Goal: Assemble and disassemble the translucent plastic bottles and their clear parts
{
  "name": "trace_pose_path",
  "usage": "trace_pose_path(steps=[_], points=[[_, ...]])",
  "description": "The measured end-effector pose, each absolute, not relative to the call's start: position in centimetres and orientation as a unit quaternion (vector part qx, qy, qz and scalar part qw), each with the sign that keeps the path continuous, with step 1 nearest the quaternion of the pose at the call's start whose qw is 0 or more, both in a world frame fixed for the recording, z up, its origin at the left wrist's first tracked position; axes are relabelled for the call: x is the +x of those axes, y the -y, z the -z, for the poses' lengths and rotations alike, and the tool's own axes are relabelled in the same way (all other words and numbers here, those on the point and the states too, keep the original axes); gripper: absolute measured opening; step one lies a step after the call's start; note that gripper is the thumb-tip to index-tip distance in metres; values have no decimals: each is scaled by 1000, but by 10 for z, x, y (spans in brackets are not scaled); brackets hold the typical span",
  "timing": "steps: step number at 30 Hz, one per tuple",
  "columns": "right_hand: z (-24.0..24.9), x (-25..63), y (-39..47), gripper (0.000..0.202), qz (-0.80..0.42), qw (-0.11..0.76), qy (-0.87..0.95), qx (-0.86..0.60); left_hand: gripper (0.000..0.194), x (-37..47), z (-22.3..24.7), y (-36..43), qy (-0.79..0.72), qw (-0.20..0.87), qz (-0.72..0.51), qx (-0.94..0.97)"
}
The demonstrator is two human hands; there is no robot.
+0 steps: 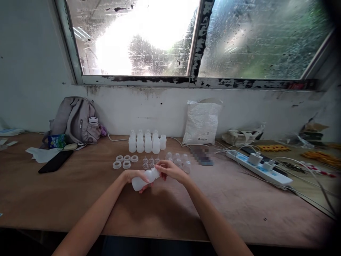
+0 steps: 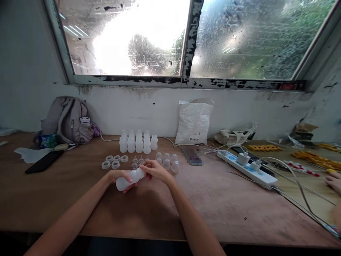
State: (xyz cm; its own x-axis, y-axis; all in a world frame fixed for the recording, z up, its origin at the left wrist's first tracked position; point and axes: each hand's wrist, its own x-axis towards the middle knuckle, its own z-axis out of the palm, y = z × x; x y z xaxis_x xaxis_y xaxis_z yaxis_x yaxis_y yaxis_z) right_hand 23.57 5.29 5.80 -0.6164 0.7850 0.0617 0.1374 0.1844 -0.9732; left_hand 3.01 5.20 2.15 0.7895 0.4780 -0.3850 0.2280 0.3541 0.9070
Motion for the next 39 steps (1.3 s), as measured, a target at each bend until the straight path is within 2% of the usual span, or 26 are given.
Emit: trace_pose_path(steps=[5,11,17,22,29,36,39], points=[[-59,237,-57,31,-542,317,722,-290,32,29,-19,-54,-299,772,-100,552],[-51,233,-66,25,-522,388,712,-266,38,27,-6,-68,-276,789,-125,534],[-41,225,-67,23,-493,443,657,-358,38,27,-1,-74,-270,790,-122,537],[-37,224,-68,25,-463,425,667,-400,32,31,-11,-66,-289,776,-103,551],[-38,229,-70,24,-466,400,698,-367,29,31,-10,-64,-300,775,-118,543],[-39,232,-73,27,-475,427,686,-350,29,32,-12,-61,-326,769,-156,527],[-37,231,-72,28,-466,384,689,-401,29,34,-14,-59,-323,769,-150,531]])
